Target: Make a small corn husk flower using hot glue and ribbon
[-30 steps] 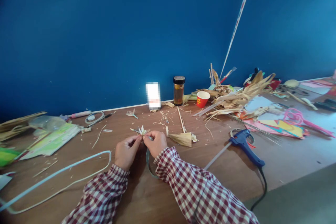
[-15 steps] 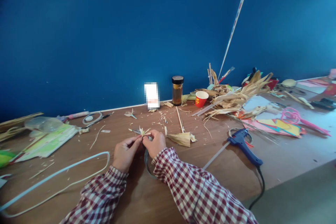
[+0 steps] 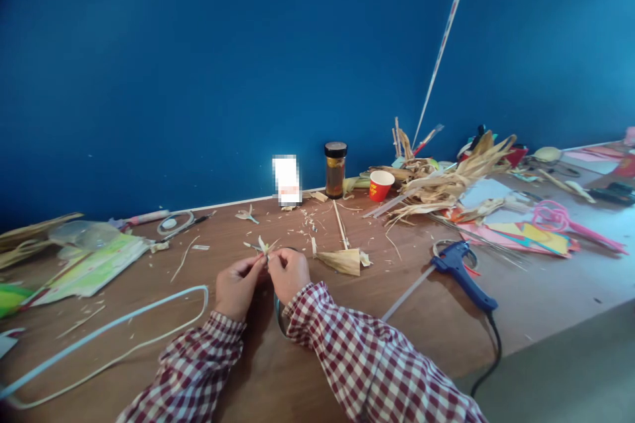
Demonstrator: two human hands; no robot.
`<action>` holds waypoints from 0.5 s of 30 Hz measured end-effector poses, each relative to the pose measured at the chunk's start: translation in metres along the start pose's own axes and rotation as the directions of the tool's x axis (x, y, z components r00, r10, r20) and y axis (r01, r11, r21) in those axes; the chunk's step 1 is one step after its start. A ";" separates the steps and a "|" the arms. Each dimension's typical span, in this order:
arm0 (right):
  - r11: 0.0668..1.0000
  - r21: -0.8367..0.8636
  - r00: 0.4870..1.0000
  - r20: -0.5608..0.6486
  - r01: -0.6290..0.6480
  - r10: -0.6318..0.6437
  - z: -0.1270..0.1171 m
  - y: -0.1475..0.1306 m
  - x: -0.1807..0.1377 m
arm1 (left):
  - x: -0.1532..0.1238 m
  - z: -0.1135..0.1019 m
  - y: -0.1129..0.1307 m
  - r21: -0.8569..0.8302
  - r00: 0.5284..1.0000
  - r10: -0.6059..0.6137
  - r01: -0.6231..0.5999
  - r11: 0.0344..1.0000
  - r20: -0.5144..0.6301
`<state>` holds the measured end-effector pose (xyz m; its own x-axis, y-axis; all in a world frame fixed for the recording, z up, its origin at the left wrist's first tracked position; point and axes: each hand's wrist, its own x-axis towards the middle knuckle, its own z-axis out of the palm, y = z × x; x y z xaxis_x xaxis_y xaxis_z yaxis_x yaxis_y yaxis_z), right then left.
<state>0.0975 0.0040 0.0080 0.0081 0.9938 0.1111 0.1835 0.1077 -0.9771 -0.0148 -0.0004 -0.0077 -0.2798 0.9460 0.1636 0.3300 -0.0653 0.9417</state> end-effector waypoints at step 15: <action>0.987 -0.081 0.991 0.018 0.137 -0.136 -0.002 0.003 -0.001 | -0.008 -0.002 0.013 0.205 0.953 0.302 -0.303 0.931 0.037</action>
<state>0.0995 0.0031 0.0057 -0.0344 0.9702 0.2399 0.2615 0.2404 -0.9348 -0.0098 -0.0092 0.0034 -0.1339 0.8932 0.4293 0.5766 -0.2821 0.7668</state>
